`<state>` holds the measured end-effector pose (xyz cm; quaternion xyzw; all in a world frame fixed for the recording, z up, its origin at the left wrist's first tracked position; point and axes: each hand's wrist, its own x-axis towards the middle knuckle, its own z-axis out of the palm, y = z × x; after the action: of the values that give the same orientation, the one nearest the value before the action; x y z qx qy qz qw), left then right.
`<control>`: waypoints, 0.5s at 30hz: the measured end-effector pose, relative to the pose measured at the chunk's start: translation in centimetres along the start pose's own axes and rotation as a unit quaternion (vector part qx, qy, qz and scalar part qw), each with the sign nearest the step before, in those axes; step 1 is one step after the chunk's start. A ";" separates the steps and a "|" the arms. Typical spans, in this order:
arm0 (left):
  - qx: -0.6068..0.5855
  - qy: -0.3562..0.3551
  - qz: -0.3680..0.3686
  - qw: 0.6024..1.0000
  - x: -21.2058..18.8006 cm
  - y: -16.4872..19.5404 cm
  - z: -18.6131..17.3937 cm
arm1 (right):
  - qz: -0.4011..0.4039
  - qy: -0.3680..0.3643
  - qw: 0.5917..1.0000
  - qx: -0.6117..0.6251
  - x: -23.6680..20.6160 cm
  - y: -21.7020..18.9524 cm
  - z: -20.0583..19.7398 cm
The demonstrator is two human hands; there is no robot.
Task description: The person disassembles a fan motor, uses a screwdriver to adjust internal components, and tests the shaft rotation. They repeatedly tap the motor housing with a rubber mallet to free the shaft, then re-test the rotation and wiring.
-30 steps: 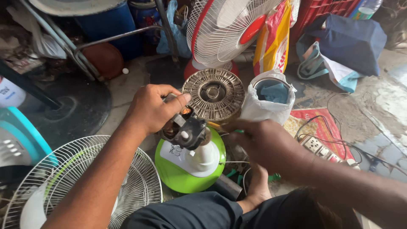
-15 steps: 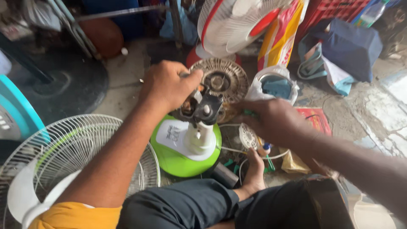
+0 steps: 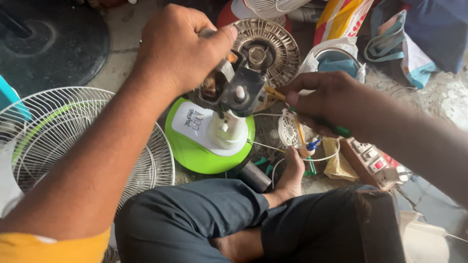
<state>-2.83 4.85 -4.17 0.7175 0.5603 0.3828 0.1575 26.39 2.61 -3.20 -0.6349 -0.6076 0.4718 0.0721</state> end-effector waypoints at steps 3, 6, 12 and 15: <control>0.033 0.016 -0.035 0.999 0.3 0.2 0.2 | -0.033 -0.109 0.978 0.174 1.4 0.9 -0.8; 0.152 0.125 0.153 0.968 -0.3 0.2 -0.9 | 0.005 -0.002 0.975 0.223 1.0 4.1 1.3; 0.090 0.057 0.186 0.977 -5.5 -4.7 -3.6 | 0.033 0.124 0.985 0.119 -7.8 17.5 14.5; 0.155 0.109 0.124 0.974 -7.1 -7.5 -2.2 | -0.033 0.127 0.989 0.066 -7.5 20.8 21.2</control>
<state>-10.12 0.24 -10.28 0.7513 0.5329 0.3837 -0.0660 27.89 -19.12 -24.75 -0.6632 -0.5812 0.4243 0.2057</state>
